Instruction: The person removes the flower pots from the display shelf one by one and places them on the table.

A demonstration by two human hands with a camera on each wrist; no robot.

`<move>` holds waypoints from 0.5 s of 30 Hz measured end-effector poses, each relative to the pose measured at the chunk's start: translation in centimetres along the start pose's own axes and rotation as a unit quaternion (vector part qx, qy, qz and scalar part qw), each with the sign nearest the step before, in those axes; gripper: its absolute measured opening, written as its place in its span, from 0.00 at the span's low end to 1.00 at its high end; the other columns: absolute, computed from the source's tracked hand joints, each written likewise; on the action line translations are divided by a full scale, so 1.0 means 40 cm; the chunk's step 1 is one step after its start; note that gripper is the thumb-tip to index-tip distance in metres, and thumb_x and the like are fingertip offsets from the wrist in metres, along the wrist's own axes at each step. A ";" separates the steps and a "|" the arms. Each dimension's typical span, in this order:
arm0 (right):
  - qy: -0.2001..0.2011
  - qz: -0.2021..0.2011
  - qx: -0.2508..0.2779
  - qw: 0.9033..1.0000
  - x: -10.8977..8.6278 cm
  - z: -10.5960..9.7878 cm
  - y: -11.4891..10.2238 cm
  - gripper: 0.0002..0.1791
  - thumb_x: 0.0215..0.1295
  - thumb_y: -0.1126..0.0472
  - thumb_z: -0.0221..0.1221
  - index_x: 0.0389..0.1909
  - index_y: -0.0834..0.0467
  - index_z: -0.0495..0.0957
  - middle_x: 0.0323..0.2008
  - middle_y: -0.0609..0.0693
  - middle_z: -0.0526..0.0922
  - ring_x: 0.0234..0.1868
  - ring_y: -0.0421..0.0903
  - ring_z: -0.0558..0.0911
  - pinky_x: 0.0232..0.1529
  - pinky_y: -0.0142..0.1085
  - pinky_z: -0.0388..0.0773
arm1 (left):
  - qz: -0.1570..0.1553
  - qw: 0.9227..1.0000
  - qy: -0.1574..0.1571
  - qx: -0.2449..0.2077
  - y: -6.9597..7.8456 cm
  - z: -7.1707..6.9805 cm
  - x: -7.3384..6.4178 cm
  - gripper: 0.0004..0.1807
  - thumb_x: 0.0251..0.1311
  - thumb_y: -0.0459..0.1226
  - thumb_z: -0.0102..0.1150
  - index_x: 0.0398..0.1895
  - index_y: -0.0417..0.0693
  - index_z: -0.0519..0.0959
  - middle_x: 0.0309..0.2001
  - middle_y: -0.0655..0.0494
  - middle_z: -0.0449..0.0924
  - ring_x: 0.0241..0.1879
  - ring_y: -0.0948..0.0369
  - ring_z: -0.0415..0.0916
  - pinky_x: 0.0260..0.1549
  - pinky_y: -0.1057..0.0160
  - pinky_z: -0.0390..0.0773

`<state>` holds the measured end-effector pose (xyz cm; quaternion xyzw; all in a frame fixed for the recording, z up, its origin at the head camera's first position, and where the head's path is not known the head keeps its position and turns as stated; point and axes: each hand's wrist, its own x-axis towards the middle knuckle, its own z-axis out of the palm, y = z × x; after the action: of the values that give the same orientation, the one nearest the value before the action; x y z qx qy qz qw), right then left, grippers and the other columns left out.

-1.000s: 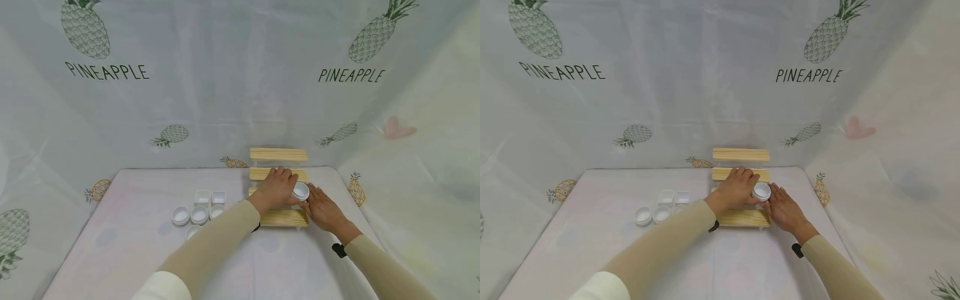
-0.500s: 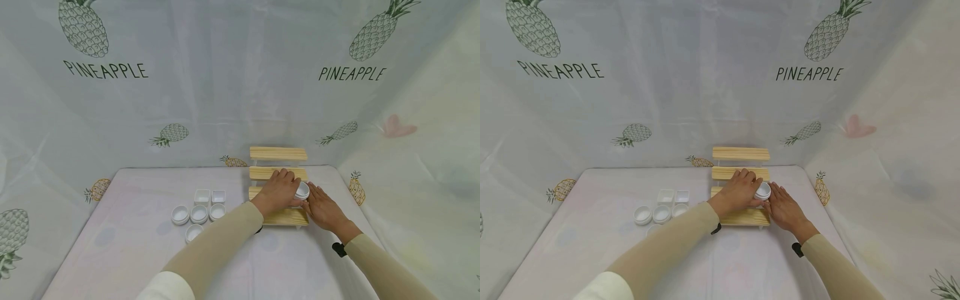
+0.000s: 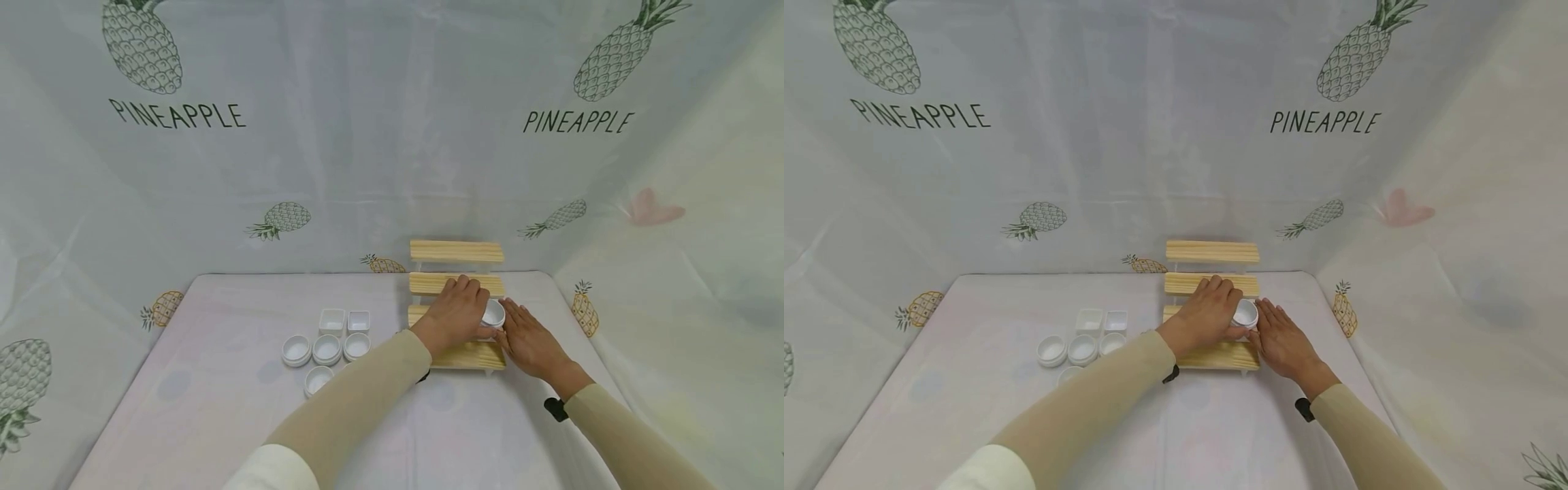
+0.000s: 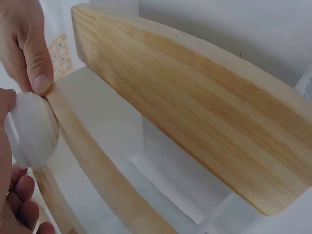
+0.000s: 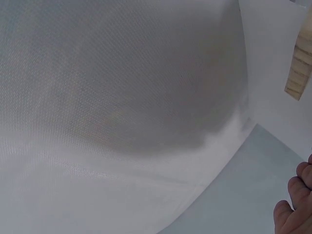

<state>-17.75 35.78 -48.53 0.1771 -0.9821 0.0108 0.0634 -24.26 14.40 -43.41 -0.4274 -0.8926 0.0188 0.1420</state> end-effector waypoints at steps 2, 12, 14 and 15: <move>-0.008 0.003 -0.001 1.000 -0.001 -0.001 -0.001 0.38 0.85 0.49 0.47 0.76 0.78 0.56 0.79 0.70 0.59 0.81 0.67 0.58 0.79 0.59 0.56 | -0.004 1.000 0.007 -0.004 -0.001 0.002 0.001 0.45 0.62 0.76 0.51 0.61 0.49 0.76 0.55 0.55 0.77 0.56 0.55 0.69 0.60 0.55 0.72; -0.012 0.005 0.001 1.000 0.001 -0.006 -0.004 0.37 0.85 0.51 0.46 0.77 0.78 0.56 0.79 0.71 0.59 0.81 0.67 0.58 0.78 0.59 0.56 | -0.022 1.000 -0.005 -0.006 0.002 -0.007 0.009 0.44 0.60 0.76 0.55 0.57 0.49 0.77 0.51 0.57 0.76 0.51 0.57 0.68 0.55 0.57 0.72; -0.012 0.005 0.003 1.000 0.002 -0.007 -0.004 0.37 0.85 0.51 0.46 0.76 0.78 0.56 0.79 0.71 0.59 0.81 0.67 0.58 0.79 0.59 0.56 | -0.022 1.000 -0.009 -0.004 0.002 -0.011 0.009 0.43 0.60 0.76 0.55 0.58 0.50 0.77 0.52 0.57 0.76 0.51 0.57 0.68 0.56 0.57 0.72; -0.011 0.005 0.003 1.000 0.002 -0.007 -0.004 0.37 0.85 0.51 0.46 0.76 0.78 0.56 0.79 0.71 0.59 0.81 0.67 0.58 0.79 0.59 0.56 | -0.021 1.000 -0.011 -0.004 0.002 -0.013 0.009 0.43 0.60 0.76 0.54 0.58 0.50 0.77 0.52 0.57 0.76 0.51 0.57 0.68 0.57 0.57 0.72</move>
<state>-17.76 35.63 -48.25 0.1725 -0.9836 0.0116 0.0518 -24.29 14.67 -42.83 -0.4087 -0.9030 0.0166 0.1311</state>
